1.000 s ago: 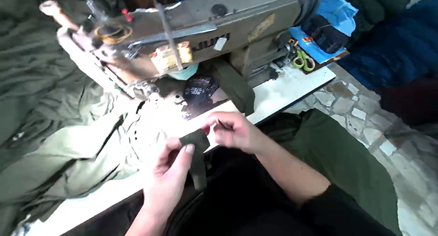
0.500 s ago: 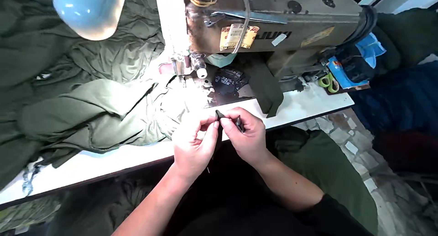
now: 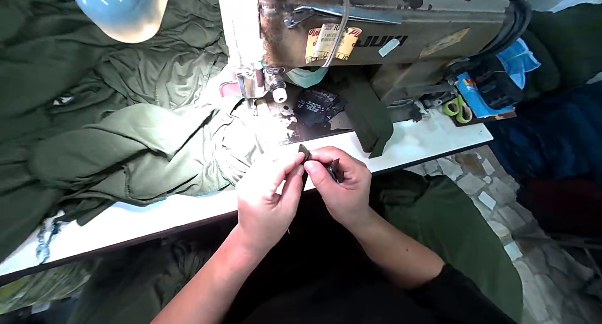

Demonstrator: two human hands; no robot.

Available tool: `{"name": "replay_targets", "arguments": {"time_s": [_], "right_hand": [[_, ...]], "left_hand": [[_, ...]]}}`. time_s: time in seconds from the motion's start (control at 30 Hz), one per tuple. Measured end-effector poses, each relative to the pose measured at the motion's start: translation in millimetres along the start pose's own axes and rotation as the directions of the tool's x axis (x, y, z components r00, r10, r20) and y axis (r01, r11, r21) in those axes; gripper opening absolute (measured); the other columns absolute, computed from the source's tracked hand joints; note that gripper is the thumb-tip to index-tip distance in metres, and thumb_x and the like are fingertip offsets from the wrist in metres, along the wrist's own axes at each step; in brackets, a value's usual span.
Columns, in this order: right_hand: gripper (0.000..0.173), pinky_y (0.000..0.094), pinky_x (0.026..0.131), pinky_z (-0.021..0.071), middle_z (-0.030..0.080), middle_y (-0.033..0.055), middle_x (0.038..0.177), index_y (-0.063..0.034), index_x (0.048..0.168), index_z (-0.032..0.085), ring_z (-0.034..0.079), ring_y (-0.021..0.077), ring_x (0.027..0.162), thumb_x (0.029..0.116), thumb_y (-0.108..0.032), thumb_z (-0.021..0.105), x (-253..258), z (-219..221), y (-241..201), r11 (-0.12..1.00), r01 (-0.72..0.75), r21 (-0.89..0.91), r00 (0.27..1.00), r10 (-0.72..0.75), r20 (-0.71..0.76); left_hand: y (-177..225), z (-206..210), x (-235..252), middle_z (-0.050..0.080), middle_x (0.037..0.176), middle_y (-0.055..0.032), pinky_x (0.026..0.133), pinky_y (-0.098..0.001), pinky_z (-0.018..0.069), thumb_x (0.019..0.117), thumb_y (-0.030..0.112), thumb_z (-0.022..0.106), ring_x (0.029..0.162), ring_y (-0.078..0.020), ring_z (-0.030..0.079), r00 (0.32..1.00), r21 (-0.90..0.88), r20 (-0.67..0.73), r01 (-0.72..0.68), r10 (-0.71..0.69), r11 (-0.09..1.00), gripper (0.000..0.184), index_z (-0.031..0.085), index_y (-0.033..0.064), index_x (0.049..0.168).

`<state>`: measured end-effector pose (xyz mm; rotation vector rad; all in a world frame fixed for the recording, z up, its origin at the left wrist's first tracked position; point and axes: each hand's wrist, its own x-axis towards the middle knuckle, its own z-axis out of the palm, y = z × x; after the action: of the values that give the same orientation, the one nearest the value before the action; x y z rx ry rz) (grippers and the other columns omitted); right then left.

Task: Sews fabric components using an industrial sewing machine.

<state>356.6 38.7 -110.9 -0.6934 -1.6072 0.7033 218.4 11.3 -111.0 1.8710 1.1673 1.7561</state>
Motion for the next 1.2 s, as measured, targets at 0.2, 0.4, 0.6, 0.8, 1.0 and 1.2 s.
{"name": "replay_targets", "arguments": {"time_s": [0.2,0.4,0.6,0.8,1.0,1.2], "right_hand": [[0.006,0.0095,0.058,0.0480,0.065,-0.0022,0.082,0.0002,0.088,0.067,0.055,-0.0063,0.066,0.0916,0.001,0.062,14.0,-12.4,-8.6,0.987,-0.078,0.140,0.996,0.070,0.058],[0.007,0.0103,0.067,0.0488,0.058,0.0039,0.090,0.0046,0.090,0.068,0.055,-0.0006,0.079,0.0911,0.001,0.063,25.4,-15.1,-16.8,0.974,-0.004,0.224,0.991,-0.026,0.134],[0.020,0.0118,0.062,0.0498,0.060,0.0093,0.103,-0.0005,0.093,0.061,0.057,0.0010,0.077,0.0867,-0.013,0.075,-14.6,4.8,16.1,0.995,0.034,0.096,0.998,-0.038,0.044],[0.007,0.0141,0.065,0.0513,0.063,0.0089,0.089,0.0050,0.086,0.066,0.059,0.0041,0.075,0.0856,0.000,0.070,-16.8,16.4,18.4,0.995,-0.022,0.101,0.996,0.013,0.092],[0.006,0.0111,0.060,0.0471,0.064,0.0053,0.082,0.0021,0.082,0.065,0.056,-0.0003,0.069,0.0868,-0.001,0.067,-15.8,9.0,11.0,0.976,-0.163,0.147,0.973,0.134,0.186],[0.012,0.0103,0.054,0.0415,0.058,0.0015,0.075,-0.0013,0.074,0.062,0.051,-0.0021,0.063,0.0855,0.000,0.067,-15.4,9.7,8.4,0.951,-0.277,0.139,0.949,0.249,0.192]], "left_hand": [[5.6,-16.3,2.9,0.073,0.104,0.0025,0.080,-0.0174,0.0571,0.0983,0.009,0.058,0.089,0.0014,0.067,0.977,-0.149,0.159,0.167,-0.143,0.975,0.022,0.071,0.0012,0.114],[12.5,-22.5,20.6,0.071,0.097,0.0092,0.080,-0.0162,0.0568,0.0972,0.012,0.065,0.088,0.0018,0.067,0.948,-0.198,0.264,0.234,-0.178,0.952,0.009,0.073,0.0103,0.101],[13.2,-24.1,17.9,0.072,0.093,0.0140,0.076,-0.0184,0.0587,0.0993,0.014,0.065,0.082,0.0007,0.068,0.967,-0.193,0.098,0.252,-0.237,0.948,0.010,0.072,0.0195,0.101],[12.5,-25.8,16.0,0.074,0.090,0.0110,0.079,-0.0227,0.0607,0.0989,0.015,0.065,0.083,-0.0033,0.071,0.940,-0.243,0.036,0.339,-0.341,0.909,0.010,0.073,0.0221,0.098],[9.7,-26.2,11.8,0.072,0.079,0.0063,0.069,-0.0225,0.0611,0.0966,0.006,0.060,0.070,-0.0043,0.070,0.850,-0.370,-0.003,0.488,-0.526,0.791,0.019,0.070,0.0195,0.087],[6.8,-27.2,10.1,0.070,0.078,0.0016,0.067,-0.0263,0.0618,0.0964,0.003,0.055,0.067,-0.0076,0.069,0.749,-0.493,0.026,0.586,-0.662,0.643,0.022,0.062,0.0177,0.081]]}}
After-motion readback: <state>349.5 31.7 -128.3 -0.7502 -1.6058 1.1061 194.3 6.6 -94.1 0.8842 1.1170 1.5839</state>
